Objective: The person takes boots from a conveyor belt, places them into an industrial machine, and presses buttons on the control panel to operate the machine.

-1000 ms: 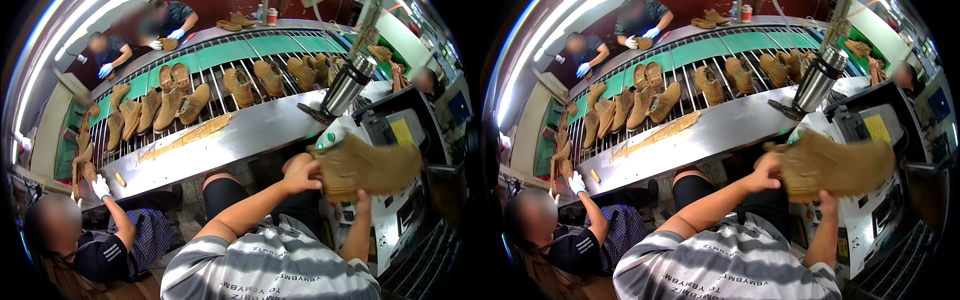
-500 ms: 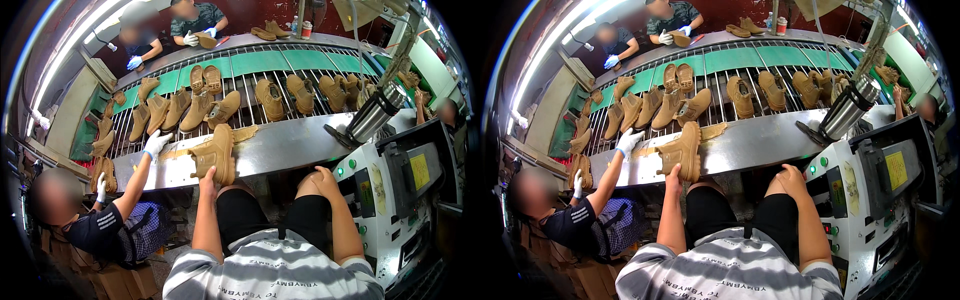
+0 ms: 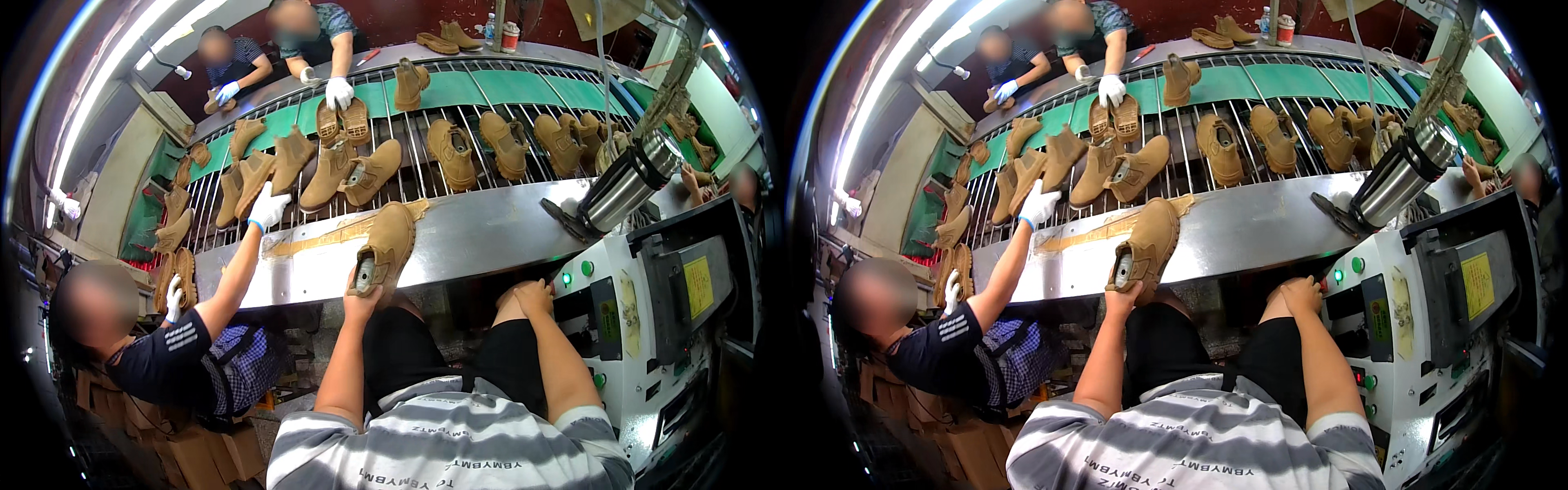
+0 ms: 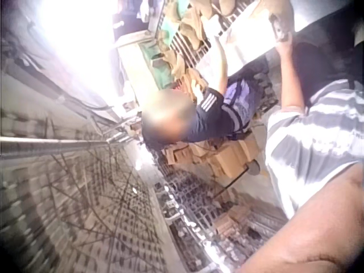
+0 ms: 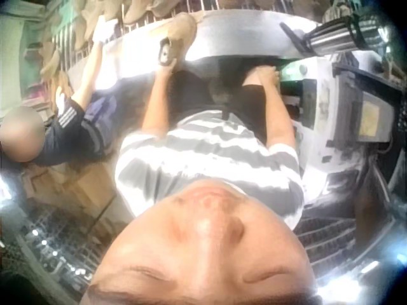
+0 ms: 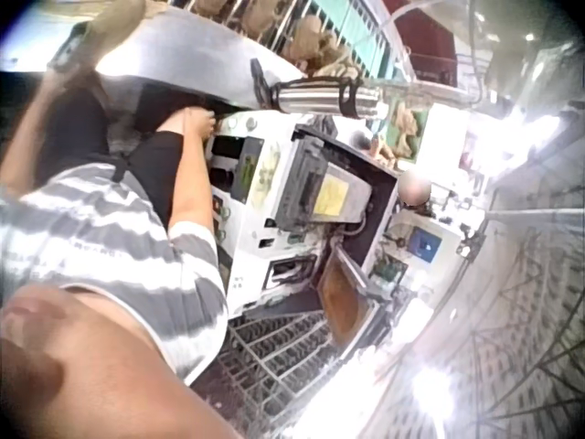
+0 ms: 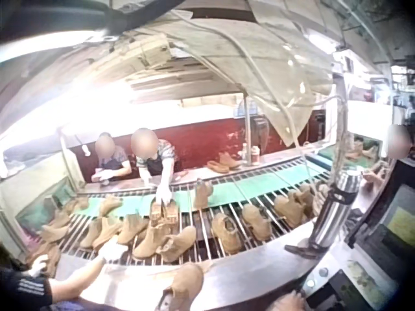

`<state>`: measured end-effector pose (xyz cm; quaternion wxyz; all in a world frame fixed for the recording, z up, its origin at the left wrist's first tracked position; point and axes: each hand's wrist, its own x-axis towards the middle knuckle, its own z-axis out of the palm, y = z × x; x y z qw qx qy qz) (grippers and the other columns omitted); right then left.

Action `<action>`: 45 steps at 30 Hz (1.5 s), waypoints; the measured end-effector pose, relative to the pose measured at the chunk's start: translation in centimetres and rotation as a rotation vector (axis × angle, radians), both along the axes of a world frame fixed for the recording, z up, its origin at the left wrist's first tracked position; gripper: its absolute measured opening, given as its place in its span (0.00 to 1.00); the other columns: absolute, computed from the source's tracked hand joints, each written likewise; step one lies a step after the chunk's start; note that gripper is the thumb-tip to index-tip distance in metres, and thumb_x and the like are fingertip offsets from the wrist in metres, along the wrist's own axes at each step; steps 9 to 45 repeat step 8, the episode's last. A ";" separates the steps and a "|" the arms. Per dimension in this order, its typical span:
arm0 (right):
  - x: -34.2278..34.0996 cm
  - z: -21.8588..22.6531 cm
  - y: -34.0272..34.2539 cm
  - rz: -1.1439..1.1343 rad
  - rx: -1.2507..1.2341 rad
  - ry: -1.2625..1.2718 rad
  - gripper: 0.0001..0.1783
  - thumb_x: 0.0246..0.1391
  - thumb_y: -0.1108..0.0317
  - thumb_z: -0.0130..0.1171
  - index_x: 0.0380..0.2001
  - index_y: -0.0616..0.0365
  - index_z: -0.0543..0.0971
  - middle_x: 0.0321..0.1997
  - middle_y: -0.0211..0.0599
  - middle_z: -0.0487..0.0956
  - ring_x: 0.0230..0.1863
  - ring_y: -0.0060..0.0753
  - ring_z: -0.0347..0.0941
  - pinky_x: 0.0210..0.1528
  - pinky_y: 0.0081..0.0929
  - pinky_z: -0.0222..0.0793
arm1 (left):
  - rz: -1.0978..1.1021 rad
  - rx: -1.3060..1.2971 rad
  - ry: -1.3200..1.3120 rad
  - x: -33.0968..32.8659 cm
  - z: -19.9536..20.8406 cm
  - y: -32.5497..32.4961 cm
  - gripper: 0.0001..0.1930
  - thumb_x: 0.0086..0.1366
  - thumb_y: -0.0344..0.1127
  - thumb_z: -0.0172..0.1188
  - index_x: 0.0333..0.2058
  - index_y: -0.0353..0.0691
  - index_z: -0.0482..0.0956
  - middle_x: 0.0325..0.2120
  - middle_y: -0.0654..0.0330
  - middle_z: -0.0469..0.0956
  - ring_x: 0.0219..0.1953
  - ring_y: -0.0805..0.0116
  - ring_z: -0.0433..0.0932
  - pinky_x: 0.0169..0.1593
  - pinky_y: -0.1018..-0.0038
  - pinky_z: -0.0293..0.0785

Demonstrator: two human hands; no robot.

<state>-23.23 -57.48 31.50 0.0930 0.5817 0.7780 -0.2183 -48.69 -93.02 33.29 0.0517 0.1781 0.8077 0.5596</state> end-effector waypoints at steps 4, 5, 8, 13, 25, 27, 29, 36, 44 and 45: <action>0.3 -0.4 -0.1 -0.005 0.047 -0.006 0.46 0.42 0.43 0.64 0.61 0.55 0.62 0.61 0.50 0.67 0.59 0.60 0.65 0.58 0.50 0.65 | -0.023 -0.003 -0.016 -0.2 0.1 -0.3 0.36 0.48 0.29 0.69 0.58 0.38 0.66 0.49 0.56 0.74 0.51 0.64 0.74 0.56 0.71 0.69; 0.3 -0.7 -0.3 0.003 0.042 0.021 0.46 0.42 0.43 0.64 0.61 0.54 0.63 0.61 0.48 0.67 0.59 0.60 0.65 0.59 0.50 0.65 | -0.025 -0.015 -0.007 -0.1 0.3 -0.2 0.36 0.48 0.29 0.69 0.58 0.38 0.66 0.49 0.56 0.74 0.51 0.64 0.74 0.56 0.71 0.69; 0.3 -0.9 -0.1 0.020 0.042 0.076 0.44 0.42 0.45 0.64 0.60 0.53 0.63 0.62 0.46 0.66 0.60 0.59 0.64 0.60 0.49 0.63 | -0.011 -0.038 0.004 0.1 0.8 0.0 0.36 0.49 0.29 0.69 0.58 0.38 0.66 0.50 0.56 0.73 0.52 0.64 0.73 0.56 0.71 0.68; 0.3 -0.9 -0.1 0.020 0.042 0.076 0.44 0.42 0.45 0.64 0.60 0.53 0.63 0.62 0.46 0.66 0.60 0.59 0.64 0.60 0.49 0.63 | -0.011 -0.038 0.004 0.1 0.8 0.0 0.36 0.49 0.29 0.69 0.58 0.38 0.66 0.50 0.56 0.73 0.52 0.64 0.73 0.56 0.71 0.68; 0.3 -0.9 -0.1 0.020 0.042 0.076 0.44 0.42 0.45 0.64 0.60 0.53 0.63 0.62 0.46 0.66 0.60 0.59 0.64 0.60 0.49 0.63 | -0.011 -0.038 0.004 0.1 0.8 0.0 0.36 0.49 0.29 0.69 0.58 0.38 0.66 0.50 0.56 0.73 0.52 0.64 0.73 0.56 0.71 0.68; 0.3 -0.9 -0.1 0.020 0.042 0.076 0.44 0.42 0.45 0.64 0.60 0.53 0.63 0.62 0.46 0.66 0.60 0.59 0.64 0.60 0.49 0.63 | -0.011 -0.038 0.004 0.1 0.8 0.0 0.36 0.49 0.29 0.69 0.58 0.38 0.66 0.50 0.56 0.73 0.52 0.64 0.73 0.56 0.71 0.68; 0.3 -0.9 -0.1 0.020 0.042 0.076 0.44 0.42 0.45 0.64 0.60 0.53 0.63 0.62 0.46 0.66 0.60 0.59 0.64 0.60 0.49 0.63 | -0.011 -0.038 0.004 0.1 0.8 0.0 0.36 0.49 0.29 0.69 0.58 0.38 0.66 0.50 0.56 0.73 0.52 0.64 0.73 0.56 0.71 0.68; 0.3 -0.9 -0.1 0.020 0.042 0.076 0.44 0.42 0.45 0.64 0.60 0.53 0.63 0.62 0.46 0.66 0.60 0.59 0.64 0.60 0.49 0.63 | -0.011 -0.038 0.004 0.1 0.8 0.0 0.36 0.49 0.29 0.69 0.58 0.38 0.66 0.50 0.56 0.73 0.52 0.64 0.73 0.56 0.71 0.68; 0.3 -0.9 -0.1 0.020 0.042 0.076 0.44 0.42 0.45 0.64 0.60 0.53 0.63 0.62 0.46 0.66 0.60 0.59 0.64 0.60 0.49 0.63 | -0.011 -0.038 0.004 0.1 0.8 0.0 0.36 0.49 0.29 0.69 0.58 0.38 0.66 0.50 0.56 0.73 0.52 0.64 0.73 0.56 0.71 0.68; 0.3 -0.9 -0.1 0.020 0.042 0.076 0.44 0.42 0.45 0.64 0.60 0.53 0.63 0.62 0.46 0.66 0.60 0.59 0.64 0.60 0.49 0.63 | -0.011 -0.038 0.004 0.1 0.8 0.0 0.36 0.49 0.29 0.69 0.58 0.38 0.66 0.50 0.56 0.73 0.52 0.64 0.73 0.56 0.71 0.68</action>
